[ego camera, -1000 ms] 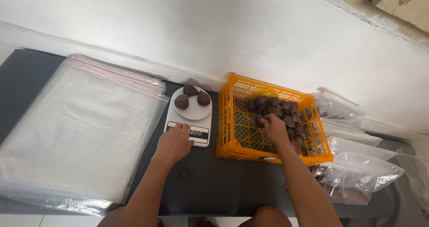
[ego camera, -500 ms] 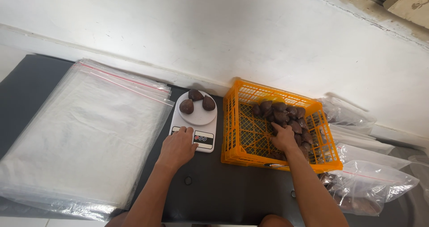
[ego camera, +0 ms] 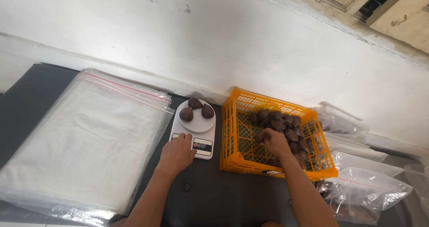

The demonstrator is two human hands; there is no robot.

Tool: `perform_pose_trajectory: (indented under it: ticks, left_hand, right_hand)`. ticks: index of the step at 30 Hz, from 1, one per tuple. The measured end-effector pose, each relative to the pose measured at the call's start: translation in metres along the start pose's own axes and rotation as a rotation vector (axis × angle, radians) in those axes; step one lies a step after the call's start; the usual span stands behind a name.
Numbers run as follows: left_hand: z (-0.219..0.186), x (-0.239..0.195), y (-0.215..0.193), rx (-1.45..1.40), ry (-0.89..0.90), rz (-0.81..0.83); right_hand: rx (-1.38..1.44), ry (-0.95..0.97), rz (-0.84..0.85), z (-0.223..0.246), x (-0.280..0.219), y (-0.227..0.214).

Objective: The person weighs sapodilla fruits on a digital scale, transfers them into ziplock bags, seals the bags, and places them aside. The process is repeated multiple times with fruits taken from an orange crate.

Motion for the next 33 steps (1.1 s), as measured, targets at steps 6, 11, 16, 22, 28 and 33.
perform_pose_trajectory:
  ticks: [6, 11, 16, 22, 28, 33]
  left_hand:
    - [-0.002, -0.004, -0.003, -0.035, 0.005, -0.011]
    - [0.004, 0.002, 0.004, -0.024, -0.003, -0.073]
    - [-0.003, -0.001, -0.001, -0.027, -0.004, -0.139]
    - [-0.024, -0.022, -0.038, -0.719, 0.127, -0.342]
    - [-0.026, -0.02, -0.03, -1.397, 0.177, -0.261]
    - [-0.03, -0.004, -0.018, -1.043, 0.179, -0.276]
  right_hand:
    - [0.065, -0.039, -0.018, -0.021, 0.017, 0.015]
    - [0.145, -0.149, -0.129, -0.012, 0.009, 0.015]
    - [0.06, -0.264, -0.421, 0.01, 0.01, -0.01]
    - [0.009, -0.612, -0.523, 0.133, -0.053, -0.009]
    - [-0.464, -0.777, -0.551, 0.187, -0.079, 0.038]
    - [-0.508, -0.804, -0.586, 0.172, -0.055, 0.054]
Point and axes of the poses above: each hand's wrist, its own x-axis towards the middle knuckle, its own y-axis out of the palm, z = x × y, the point moved 1 cm from there along x, towards the middle knuckle, and after that the axes turned 12 degrees about z, right-handed, at the moved point
